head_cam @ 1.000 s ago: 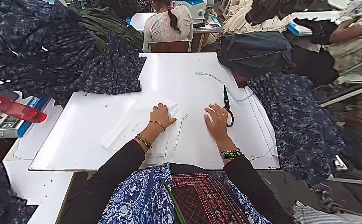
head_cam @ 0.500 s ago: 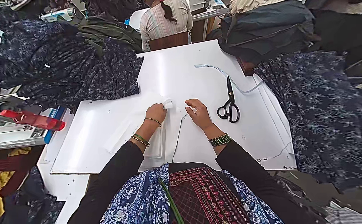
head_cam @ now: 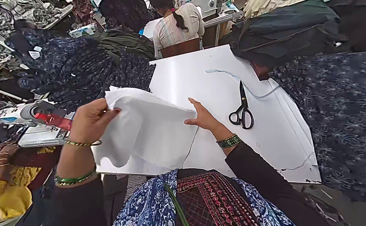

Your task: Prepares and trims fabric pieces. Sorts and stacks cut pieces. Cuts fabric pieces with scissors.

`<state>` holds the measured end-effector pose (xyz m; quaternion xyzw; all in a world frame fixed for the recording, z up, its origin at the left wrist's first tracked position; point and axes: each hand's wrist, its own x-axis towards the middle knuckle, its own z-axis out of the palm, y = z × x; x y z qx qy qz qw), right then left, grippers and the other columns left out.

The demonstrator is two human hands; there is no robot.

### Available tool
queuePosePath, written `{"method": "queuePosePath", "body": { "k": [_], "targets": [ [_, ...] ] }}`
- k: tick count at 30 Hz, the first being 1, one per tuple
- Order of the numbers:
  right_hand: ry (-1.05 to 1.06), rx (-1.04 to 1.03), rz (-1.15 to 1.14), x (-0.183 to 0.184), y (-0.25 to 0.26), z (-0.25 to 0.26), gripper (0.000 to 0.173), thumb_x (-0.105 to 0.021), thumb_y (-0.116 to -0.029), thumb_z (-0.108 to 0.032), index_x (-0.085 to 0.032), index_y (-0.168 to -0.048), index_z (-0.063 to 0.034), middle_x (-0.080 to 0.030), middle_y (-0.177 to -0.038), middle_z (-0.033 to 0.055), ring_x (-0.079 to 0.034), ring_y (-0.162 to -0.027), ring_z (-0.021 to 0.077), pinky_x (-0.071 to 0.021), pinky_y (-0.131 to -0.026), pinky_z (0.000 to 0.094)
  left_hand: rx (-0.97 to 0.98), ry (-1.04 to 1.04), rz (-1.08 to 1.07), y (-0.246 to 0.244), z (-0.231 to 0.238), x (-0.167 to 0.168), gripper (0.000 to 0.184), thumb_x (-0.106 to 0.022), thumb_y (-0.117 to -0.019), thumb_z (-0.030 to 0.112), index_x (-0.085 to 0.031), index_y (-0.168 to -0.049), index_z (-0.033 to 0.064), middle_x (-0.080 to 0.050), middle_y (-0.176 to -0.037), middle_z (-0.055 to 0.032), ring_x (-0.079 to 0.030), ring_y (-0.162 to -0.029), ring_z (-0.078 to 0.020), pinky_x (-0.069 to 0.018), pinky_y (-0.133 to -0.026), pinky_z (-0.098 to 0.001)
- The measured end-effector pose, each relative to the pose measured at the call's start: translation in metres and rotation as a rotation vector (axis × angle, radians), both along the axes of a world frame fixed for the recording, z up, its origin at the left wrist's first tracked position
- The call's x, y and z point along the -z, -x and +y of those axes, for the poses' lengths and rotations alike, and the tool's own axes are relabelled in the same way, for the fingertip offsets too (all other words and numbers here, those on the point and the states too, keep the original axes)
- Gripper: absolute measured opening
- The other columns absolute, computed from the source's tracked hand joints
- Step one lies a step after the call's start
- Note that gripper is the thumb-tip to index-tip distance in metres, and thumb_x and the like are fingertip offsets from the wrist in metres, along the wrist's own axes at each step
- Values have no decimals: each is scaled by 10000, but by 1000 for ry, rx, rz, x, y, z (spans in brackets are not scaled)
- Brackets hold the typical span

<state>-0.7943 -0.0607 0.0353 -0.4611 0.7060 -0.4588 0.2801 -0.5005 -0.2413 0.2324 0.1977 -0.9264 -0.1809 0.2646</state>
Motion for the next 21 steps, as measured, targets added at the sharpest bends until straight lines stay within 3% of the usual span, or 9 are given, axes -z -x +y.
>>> {"method": "queuePosePath", "body": {
  "k": [2, 4, 6, 7, 10, 14, 16, 18, 21],
  "targets": [
    [-85, -146, 40, -5, -2, -2, 834, -856, -811, -224, -452, -1512, -22, -535, -1452, 240, -523, -1341, 357, -386, -1139, 535, 62, 112, 46, -20, 2, -18, 262, -626, -951, 236, -685, -952, -20, -674, -913, -9, -616, -841, 36, -537, -803, -209],
    [-112, -247, 55, -7, -4, -1, 495, -785, -872, -157, -636, -1312, 14, -684, -1222, 203, -647, -1146, 273, -475, -1038, 463, 97, 248, 67, -41, -4, -28, 289, -558, -962, 218, -697, -954, -35, -691, -965, -77, -638, -928, -35, -528, -879, -254],
    [-106, -273, 66, -14, -4, 5, 220, -740, -899, -151, -701, -1027, 25, -693, -918, 125, -630, -860, 169, -490, -830, 400, 120, 301, 83, -64, -20, -29, 285, -525, -1014, 228, -716, -1063, 23, -706, -1060, -91, -664, -1022, -100, -534, -946, -306],
    [-92, -279, 81, -24, -2, 10, 186, -729, -907, -159, -693, -957, 16, -668, -845, 89, -601, -793, 132, -478, -777, 378, 112, 289, 102, -74, -25, -30, 272, -530, -1019, 220, -712, -1090, 31, -701, -1078, -81, -659, -1034, -97, -530, -953, -301],
    [68, -274, 230, -73, 10, 33, 153, -739, -889, -136, -701, -852, 8, -658, -762, 70, -613, -737, 134, -494, -720, 393, 67, 158, 213, -98, -33, -32, 206, -565, -973, 135, -710, -1071, 26, -707, -1034, -31, -667, -947, -52, -554, -870, -237],
    [154, -254, 533, -151, 34, 55, 152, -770, -838, -168, -683, -757, -73, -616, -674, 15, -594, -642, 132, -467, -607, 390, -14, 22, 264, -83, -52, -20, 274, -611, -997, 302, -685, -1118, 67, -683, -1065, 77, -620, -971, 86, -526, -888, -158],
    [27, -253, 631, -180, 48, 46, 158, -767, -856, -146, -677, -757, -62, -609, -662, 40, -594, -647, 177, -449, -621, 449, -113, -53, 264, -54, -64, 3, 249, -634, -958, 154, -657, -1111, -40, -670, -1050, -23, -606, -941, 42, -520, -898, -231],
    [-108, -198, 721, -198, 59, 27, 159, -768, -888, -122, -686, -786, -33, -631, -703, 108, -615, -700, 262, -451, -671, 524, -121, -169, 284, -23, -88, 23, 208, -620, -946, 44, -658, -1109, -80, -682, -1059, -61, -610, -946, 29, -520, -918, -234],
    [-130, -42, 850, -218, 69, 9, 166, -752, -917, -128, -691, -833, 2, -670, -824, 193, -653, -839, 376, -461, -765, 629, -6, -201, 395, 10, -127, 34, 194, -583, -965, 20, -662, -1109, -83, -690, -1038, -23, -607, -934, 64, -512, -901, -189]
  ]
}}
